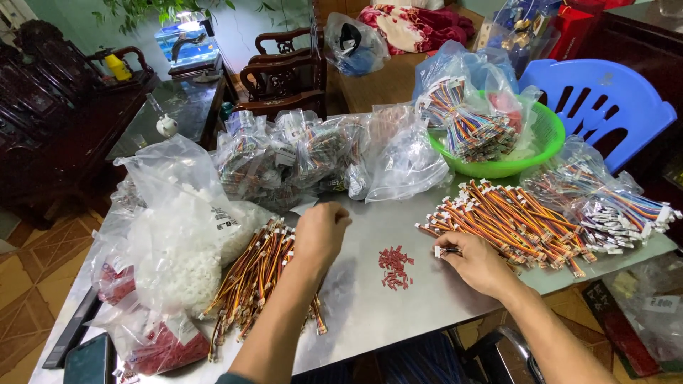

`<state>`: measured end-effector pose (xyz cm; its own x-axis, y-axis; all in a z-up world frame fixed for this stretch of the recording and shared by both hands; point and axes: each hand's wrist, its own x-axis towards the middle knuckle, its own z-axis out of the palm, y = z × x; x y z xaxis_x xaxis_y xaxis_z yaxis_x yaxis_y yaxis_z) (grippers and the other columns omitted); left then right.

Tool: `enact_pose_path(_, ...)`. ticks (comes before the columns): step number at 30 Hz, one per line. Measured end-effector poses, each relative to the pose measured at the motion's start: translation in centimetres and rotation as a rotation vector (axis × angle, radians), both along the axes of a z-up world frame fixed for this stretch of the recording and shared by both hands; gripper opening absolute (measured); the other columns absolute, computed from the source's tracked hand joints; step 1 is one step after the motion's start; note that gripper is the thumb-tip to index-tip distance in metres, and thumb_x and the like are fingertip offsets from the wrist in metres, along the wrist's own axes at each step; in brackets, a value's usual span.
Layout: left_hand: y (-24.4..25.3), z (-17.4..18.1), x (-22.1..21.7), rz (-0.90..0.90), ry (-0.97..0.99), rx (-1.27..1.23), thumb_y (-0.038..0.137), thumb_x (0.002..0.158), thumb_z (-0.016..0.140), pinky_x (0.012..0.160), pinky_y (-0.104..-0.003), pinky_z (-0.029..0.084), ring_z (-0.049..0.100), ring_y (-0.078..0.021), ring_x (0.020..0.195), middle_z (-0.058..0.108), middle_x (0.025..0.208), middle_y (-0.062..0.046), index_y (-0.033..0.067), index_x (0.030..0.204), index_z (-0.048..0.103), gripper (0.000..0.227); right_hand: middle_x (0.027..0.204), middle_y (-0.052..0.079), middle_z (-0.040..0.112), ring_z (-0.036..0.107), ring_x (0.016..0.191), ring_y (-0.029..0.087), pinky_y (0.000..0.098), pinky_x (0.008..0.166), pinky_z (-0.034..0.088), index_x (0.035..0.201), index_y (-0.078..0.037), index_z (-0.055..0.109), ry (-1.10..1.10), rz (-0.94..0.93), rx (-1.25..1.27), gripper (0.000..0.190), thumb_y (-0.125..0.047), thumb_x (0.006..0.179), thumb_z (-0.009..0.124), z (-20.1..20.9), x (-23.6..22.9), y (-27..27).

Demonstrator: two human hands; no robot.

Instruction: Assembling wire harnesses by manually attaching small red connectors to the ends of pre-cut wires.

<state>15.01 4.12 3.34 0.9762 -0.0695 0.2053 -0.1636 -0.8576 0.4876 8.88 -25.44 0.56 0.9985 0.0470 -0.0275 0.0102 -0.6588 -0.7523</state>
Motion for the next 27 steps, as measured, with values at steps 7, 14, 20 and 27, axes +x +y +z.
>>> enact_pose_path(7,-0.1,7.7,-9.6,-0.047,-0.124,-0.328,0.023,0.094,0.067,0.079,-0.049,0.056,0.072,-0.0368,0.084,0.075,0.084,-0.013,0.0132,0.108,0.075,0.019,0.118,0.015,0.076,0.071,0.116,0.036,0.0465,0.099,0.056,0.114,-0.014,0.078,-0.141,0.061,-0.087,0.032,-0.004,0.085,0.067,-0.3,-0.4,0.2)
enact_pose_path(14,-1.3,3.8,-13.3,0.219,0.119,-0.796,0.014,0.086,0.074,0.076,-0.023,0.063,0.072,-0.0106,0.075,0.082,0.084,-0.003,0.0099,0.099,0.083,0.017,0.116,-0.001,0.081,0.072,0.109,0.016,0.0307,0.094,0.05,0.104,-0.016,0.078,-0.002,-0.123,0.07,0.016,-0.014,0.094,0.067,1.1,-0.5,0.9)
enact_pose_path(20,-1.7,-0.1,-13.5,0.33,0.11,-1.138,0.001,0.081,0.078,0.078,-0.027,0.065,0.077,-0.0171,0.077,0.083,0.084,-0.01,0.0036,0.097,0.084,0.017,0.108,0.005,0.083,0.076,0.104,0.015,0.0258,0.094,0.059,0.101,-0.01,0.085,-0.246,0.002,0.259,0.019,-0.011,0.083,0.079,2.1,-3.1,3.4)
enact_pose_path(27,-2.8,-1.3,-13.9,0.253,0.191,-1.388,-0.001,0.081,0.076,0.082,-0.033,0.067,0.078,-0.0272,0.081,0.083,0.091,-0.018,-0.0048,0.099,0.084,0.02,0.097,0.006,0.08,0.075,0.091,0.018,0.0296,0.084,0.061,0.104,-0.008,0.076,-0.706,0.316,0.092,0.029,0.0,0.077,0.076,3.8,-6.8,8.0)
